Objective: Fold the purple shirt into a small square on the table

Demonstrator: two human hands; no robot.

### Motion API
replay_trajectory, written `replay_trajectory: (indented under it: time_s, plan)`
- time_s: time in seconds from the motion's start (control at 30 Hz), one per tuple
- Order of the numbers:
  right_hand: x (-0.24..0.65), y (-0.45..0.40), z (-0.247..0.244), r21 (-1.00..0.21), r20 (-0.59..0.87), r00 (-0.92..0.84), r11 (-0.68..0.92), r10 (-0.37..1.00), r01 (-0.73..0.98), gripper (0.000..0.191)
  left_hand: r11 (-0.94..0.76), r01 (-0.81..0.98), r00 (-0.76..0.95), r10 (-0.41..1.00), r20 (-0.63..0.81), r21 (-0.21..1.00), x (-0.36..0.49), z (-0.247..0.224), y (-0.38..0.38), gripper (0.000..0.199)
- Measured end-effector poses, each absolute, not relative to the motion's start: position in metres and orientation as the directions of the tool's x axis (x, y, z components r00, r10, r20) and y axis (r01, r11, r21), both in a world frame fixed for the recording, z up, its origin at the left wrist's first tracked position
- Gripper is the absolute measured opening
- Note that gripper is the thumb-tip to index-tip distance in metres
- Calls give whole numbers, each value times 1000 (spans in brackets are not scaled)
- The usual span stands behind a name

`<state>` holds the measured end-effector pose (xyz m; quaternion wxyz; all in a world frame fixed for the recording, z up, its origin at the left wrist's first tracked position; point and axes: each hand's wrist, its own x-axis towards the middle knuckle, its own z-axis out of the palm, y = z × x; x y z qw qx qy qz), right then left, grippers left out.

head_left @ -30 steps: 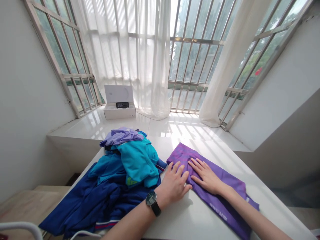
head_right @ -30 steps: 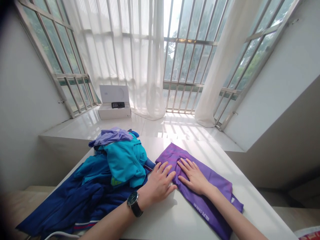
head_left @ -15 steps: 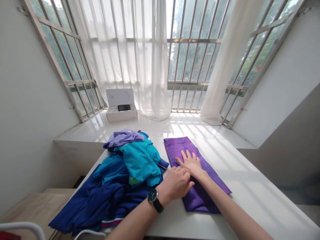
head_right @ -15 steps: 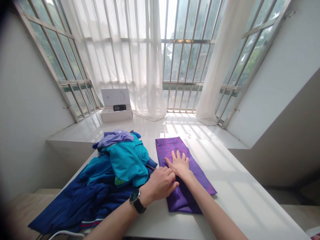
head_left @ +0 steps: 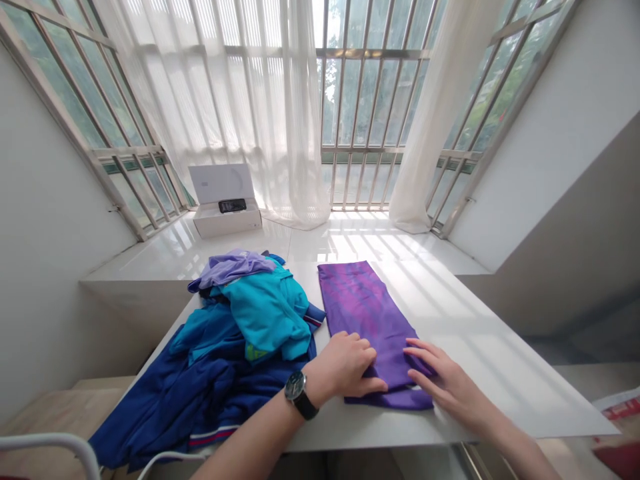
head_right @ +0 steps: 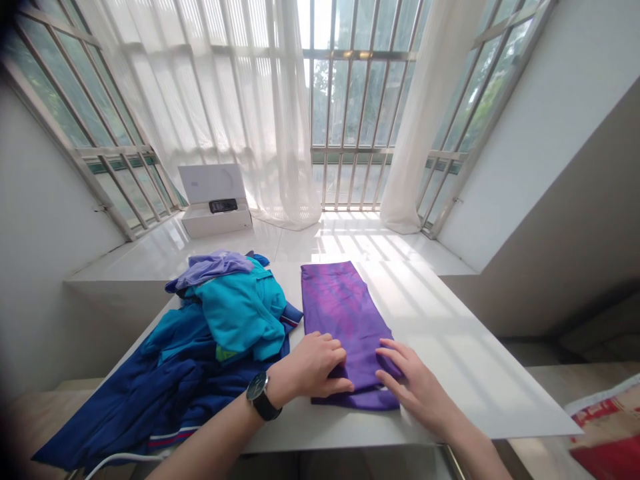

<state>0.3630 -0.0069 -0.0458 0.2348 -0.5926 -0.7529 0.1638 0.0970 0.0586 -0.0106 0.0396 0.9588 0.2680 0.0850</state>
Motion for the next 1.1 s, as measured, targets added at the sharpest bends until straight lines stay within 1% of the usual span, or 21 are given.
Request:
replay_trajectory:
  time_s: [0.1, 0.17, 0.23, 0.33, 0.47, 0.53, 0.63, 0.7, 0.8, 0.93, 1.03, 1.1]
  plan:
    - [354, -28, -48, -528, 128, -259, 287, 957, 799, 43, -814, 571, 811, 580, 79, 112, 94, -6, 60, 56]
    - [351, -35, -52, -516, 146, -292, 324, 945, 793, 41, -805, 585, 802, 592, 82, 96, 93, -6, 61, 58]
    - [352, -38, -58, -494, 194, -305, 362, 932, 791, 39, -809, 580, 802, 587, 109, 92, 94, -8, 62, 57]
    - [360, -38, -68, -463, 287, -308, 413, 907, 784, 34, -831, 545, 814, 557, 163, 115, 96, -12, 61, 52]
    - [369, -37, -81, -436, 412, -263, 443, 872, 783, 26, -883, 441, 857, 468, 216, 164, 99, -18, 59, 44]
    - [372, -36, -85, -398, 472, -288, 493, 833, 774, 22, -900, 393, 875, 429, 224, 188, 101, -21, 58, 42]
    - [375, -34, -89, -326, 544, -347, 574, 764, 751, 21, -909, 359, 892, 401, 210, 211, 102, -25, 57, 49]
    - [377, -32, -90, -307, 561, -355, 587, 748, 749, 21, -906, 357, 894, 402, 198, 227, 103, -28, 58, 57]
    - [376, -30, -89, -332, 556, -327, 564, 765, 756, 17, -895, 372, 883, 423, 203, 247, 105, -34, 58, 65]
    - [373, -28, -89, -383, 550, -281, 537, 786, 752, 15, -885, 397, 866, 449, 219, 245, 109, -41, 56, 72]
    - [371, -30, -90, -443, 537, -211, 486, 817, 753, 19, -887, 400, 871, 446, 206, 229, 110, -42, 55, 70]
    - [369, -32, -89, -487, 516, -163, 444, 841, 752, 24, -900, 378, 885, 420, 200, 219, 110, -40, 53, 64]
